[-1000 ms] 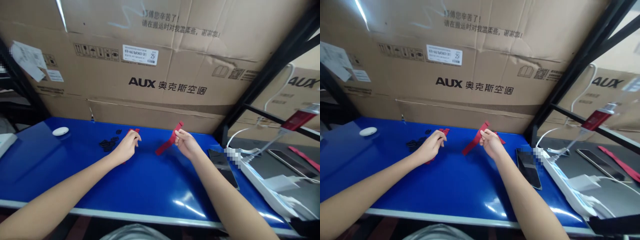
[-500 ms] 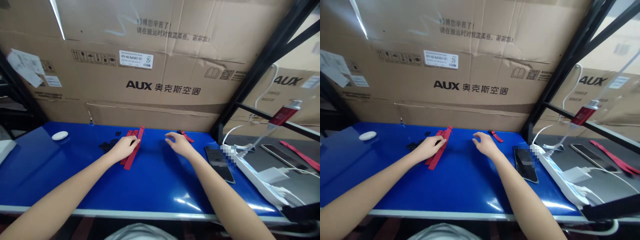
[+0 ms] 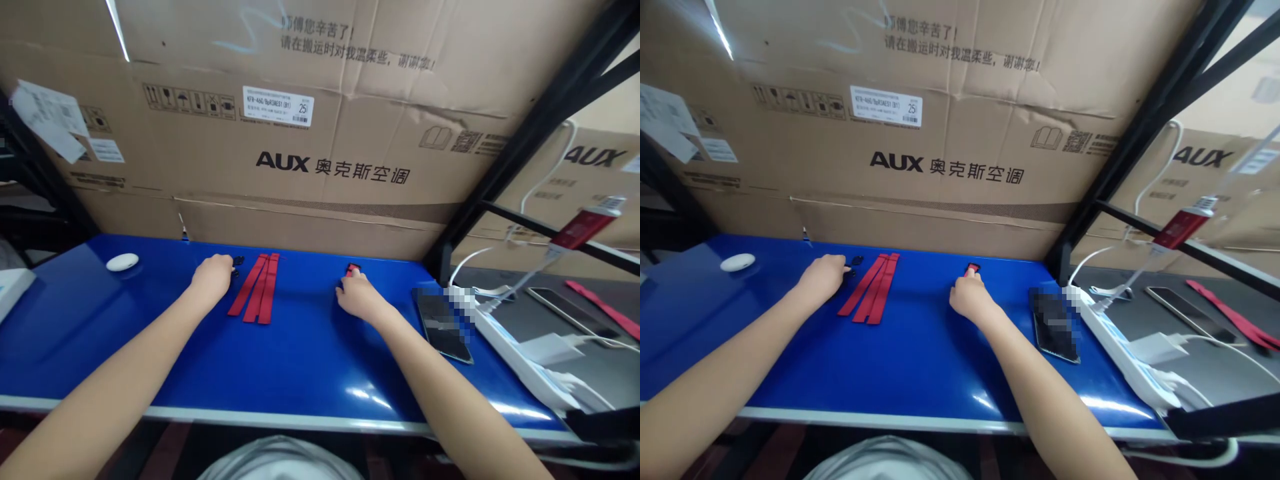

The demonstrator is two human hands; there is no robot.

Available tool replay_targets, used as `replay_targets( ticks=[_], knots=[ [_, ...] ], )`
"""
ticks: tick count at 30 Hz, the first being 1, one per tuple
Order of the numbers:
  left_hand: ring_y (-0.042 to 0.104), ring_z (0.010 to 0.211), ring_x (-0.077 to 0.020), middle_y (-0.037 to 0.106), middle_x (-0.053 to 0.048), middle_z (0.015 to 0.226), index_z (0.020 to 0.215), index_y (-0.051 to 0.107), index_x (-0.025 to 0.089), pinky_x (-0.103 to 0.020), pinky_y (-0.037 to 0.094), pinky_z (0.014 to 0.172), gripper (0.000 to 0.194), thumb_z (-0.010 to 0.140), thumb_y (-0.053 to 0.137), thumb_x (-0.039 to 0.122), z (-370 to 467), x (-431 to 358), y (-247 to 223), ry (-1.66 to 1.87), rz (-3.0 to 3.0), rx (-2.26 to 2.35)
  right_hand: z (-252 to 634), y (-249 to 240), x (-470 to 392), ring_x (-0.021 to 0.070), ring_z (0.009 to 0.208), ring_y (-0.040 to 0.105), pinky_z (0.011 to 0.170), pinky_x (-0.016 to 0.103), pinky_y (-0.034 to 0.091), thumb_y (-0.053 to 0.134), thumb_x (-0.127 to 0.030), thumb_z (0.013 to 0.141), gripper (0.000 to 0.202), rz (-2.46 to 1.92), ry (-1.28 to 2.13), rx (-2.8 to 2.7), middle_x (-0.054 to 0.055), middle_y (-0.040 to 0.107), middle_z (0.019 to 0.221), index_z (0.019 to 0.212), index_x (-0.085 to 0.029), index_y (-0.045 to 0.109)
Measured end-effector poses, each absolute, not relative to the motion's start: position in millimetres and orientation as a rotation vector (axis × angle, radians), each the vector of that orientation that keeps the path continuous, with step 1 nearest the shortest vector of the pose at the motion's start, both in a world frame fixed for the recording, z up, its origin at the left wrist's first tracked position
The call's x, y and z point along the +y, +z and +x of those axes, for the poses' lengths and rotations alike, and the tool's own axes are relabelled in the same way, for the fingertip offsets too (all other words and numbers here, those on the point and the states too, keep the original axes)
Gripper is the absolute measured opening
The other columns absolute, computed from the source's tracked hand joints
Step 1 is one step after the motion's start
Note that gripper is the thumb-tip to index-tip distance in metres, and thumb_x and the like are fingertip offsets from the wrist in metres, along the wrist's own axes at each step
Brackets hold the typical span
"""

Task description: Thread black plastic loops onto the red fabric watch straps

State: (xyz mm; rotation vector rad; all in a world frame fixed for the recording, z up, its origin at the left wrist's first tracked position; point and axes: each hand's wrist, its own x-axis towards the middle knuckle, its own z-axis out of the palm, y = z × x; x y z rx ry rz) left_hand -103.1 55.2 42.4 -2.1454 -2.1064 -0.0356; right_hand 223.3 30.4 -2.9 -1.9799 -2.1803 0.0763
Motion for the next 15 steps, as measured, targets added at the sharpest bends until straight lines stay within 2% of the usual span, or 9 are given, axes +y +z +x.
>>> replay_targets(
  ticks=[3, 6, 8, 10, 12, 15],
  knots=[
    [0.063, 0.099, -0.0346, 0.067, -0.023, 0.102, 0.105, 0.063, 0.008, -0.038, 0.048, 0.078, 0.035, 0.094, 0.041, 0.033, -105.0, 59.8, 37.1, -0.019, -2.077, -2.133, 223.6, 1.8, 28.5, 0.0344, 0.105, 0.051, 0.089, 0.043, 0.042, 0.052, -0.011, 0.080, 0.031, -1.844, 0.026, -2.219, 0.024, 0.055, 0.114, 0.105, -0.009, 0.069],
    [0.059, 0.105, -0.0368, 0.063, -0.025, 0.110, 0.115, 0.059, 0.003, -0.040, 0.047, 0.080, 0.049, 0.096, 0.037, 0.043, -105.2, 61.3, 28.0, -0.042, -1.965, -2.146, 240.5, 4.7, 35.7, 0.0340, 0.115, 0.045, 0.092, 0.042, 0.041, 0.055, -0.002, 0.068, 0.061, -1.753, -0.086, -2.250, 0.017, 0.047, 0.134, 0.127, -0.016, 0.061],
    [0.055, 0.109, -0.0374, 0.060, -0.025, 0.115, 0.116, 0.058, 0.003, -0.041, 0.046, 0.081, 0.051, 0.096, 0.035, 0.044, -103.0, 58.3, 23.7, -0.049, -1.952, -2.105, 253.3, 4.3, 42.0, 0.0324, 0.120, 0.042, 0.095, 0.040, 0.040, 0.053, 0.002, 0.066, 0.068, -1.715, -0.035, -2.317, 0.013, 0.043, 0.143, 0.131, -0.019, 0.059],
    [0.053, 0.110, -0.0375, 0.059, -0.024, 0.116, 0.114, 0.060, 0.005, -0.040, 0.045, 0.082, 0.048, 0.095, 0.038, 0.043, -98.1, 52.2, 22.4, -0.052, -1.964, -2.041, 261.8, 3.2, 46.7, 0.0285, 0.117, 0.045, 0.096, 0.037, 0.040, 0.050, 0.004, 0.070, 0.062, -1.698, 0.064, -2.367, 0.012, 0.049, 0.138, 0.127, -0.018, 0.062],
    [0.051, 0.110, -0.0382, 0.059, -0.024, 0.113, 0.111, 0.061, 0.005, -0.042, 0.044, 0.082, 0.045, 0.094, 0.041, 0.042, -90.0, 44.7, 23.6, -0.100, -1.978, -1.956, 264.0, 2.4, 48.7, 0.0252, 0.109, 0.049, 0.094, 0.036, 0.041, 0.049, 0.002, 0.077, 0.050, -1.668, 0.129, -2.366, 0.013, 0.057, 0.125, 0.120, -0.018, 0.067],
    [0.051, 0.109, -0.0388, 0.061, -0.023, 0.106, 0.105, 0.063, 0.006, -0.045, 0.043, 0.085, 0.044, 0.095, 0.040, 0.042, -71.1, 34.8, 24.2, -0.262, -2.085, -1.762, 256.7, 1.4, 47.9, 0.0206, 0.093, 0.055, 0.083, 0.033, 0.044, 0.055, -0.006, 0.083, 0.035, -1.598, 0.211, -2.310, 0.010, 0.060, 0.107, 0.111, -0.019, 0.070]
  ],
)
